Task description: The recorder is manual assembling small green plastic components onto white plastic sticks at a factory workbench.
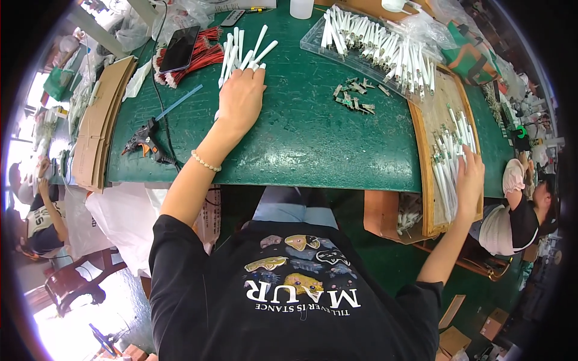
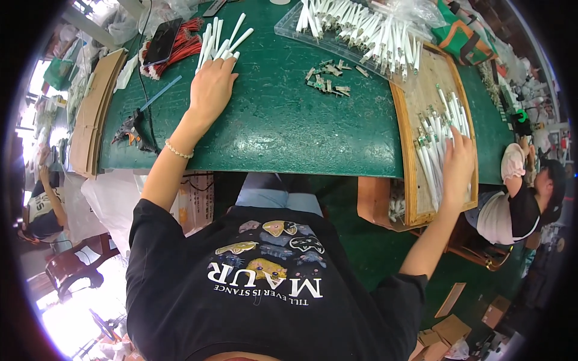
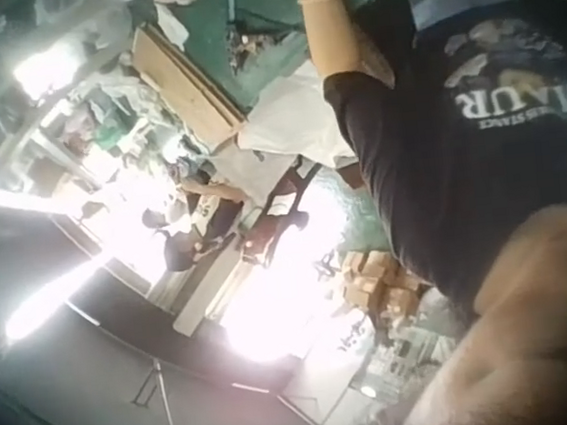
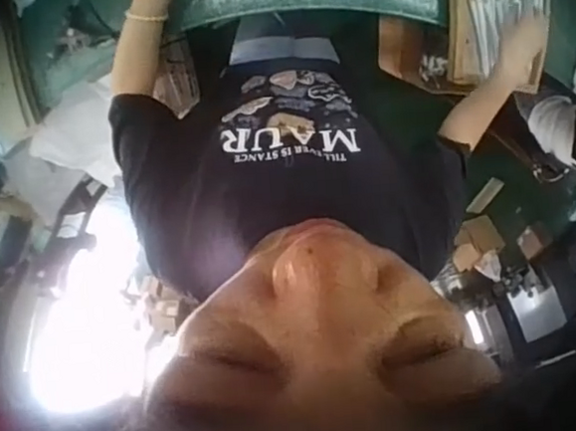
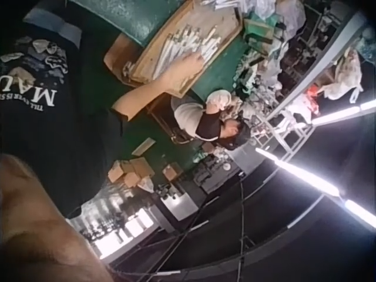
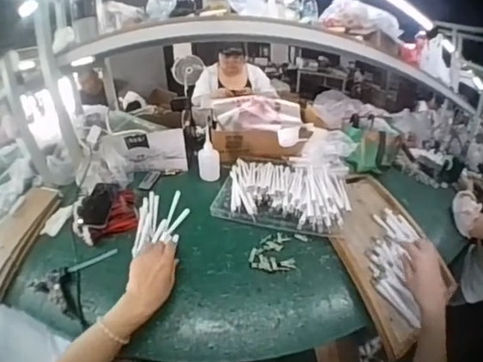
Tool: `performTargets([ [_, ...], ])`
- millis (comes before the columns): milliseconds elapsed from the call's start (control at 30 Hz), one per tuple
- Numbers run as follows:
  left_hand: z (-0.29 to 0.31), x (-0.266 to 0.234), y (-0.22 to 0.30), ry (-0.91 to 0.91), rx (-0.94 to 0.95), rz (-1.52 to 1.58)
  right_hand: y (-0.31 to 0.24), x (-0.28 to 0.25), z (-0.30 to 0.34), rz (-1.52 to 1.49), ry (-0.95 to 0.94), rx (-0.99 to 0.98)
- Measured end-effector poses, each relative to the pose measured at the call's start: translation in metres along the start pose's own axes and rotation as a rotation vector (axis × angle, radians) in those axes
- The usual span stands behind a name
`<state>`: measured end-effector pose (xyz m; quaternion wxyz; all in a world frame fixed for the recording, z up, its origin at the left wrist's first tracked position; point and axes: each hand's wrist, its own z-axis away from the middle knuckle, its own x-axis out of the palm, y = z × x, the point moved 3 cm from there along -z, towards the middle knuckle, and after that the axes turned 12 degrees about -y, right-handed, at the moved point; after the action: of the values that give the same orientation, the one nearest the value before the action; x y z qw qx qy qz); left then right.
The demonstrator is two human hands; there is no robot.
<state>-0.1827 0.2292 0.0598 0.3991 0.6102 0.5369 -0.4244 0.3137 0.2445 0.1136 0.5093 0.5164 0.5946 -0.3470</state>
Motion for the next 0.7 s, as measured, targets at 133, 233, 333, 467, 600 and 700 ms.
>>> performTargets([
  [133, -0.004, 0.010, -0.001, -0.021, -0.013, -0.062, -0.117, -0.009, -0.012, -0.642, -0.059, -0.102],
  [233, 0.001, 0.012, 0.001, -0.006, -0.037, -0.019, -0.176, 0.011, -0.032, -0.553, -0.068, -0.313],
  [333, 0.004, -0.002, 0.017, -0.025, -0.042, 0.083, -0.184, 0.036, -0.058, -0.562, 0.012, -0.273],
  [467, 0.022, -0.029, 0.048, -0.051, 0.013, 0.474, -0.180, 0.059, -0.072, -0.562, 0.056, -0.298],
  [600, 0.043, -0.024, 0.074, -0.390, -0.082, 1.332, -0.182, 0.047, -0.061, -0.634, 0.181, -0.299],
  [700, 0.055, -0.016, 0.100, -0.721, -0.274, 1.995, -0.196, 0.023, -0.041, -0.727, 0.221, -0.317],
])
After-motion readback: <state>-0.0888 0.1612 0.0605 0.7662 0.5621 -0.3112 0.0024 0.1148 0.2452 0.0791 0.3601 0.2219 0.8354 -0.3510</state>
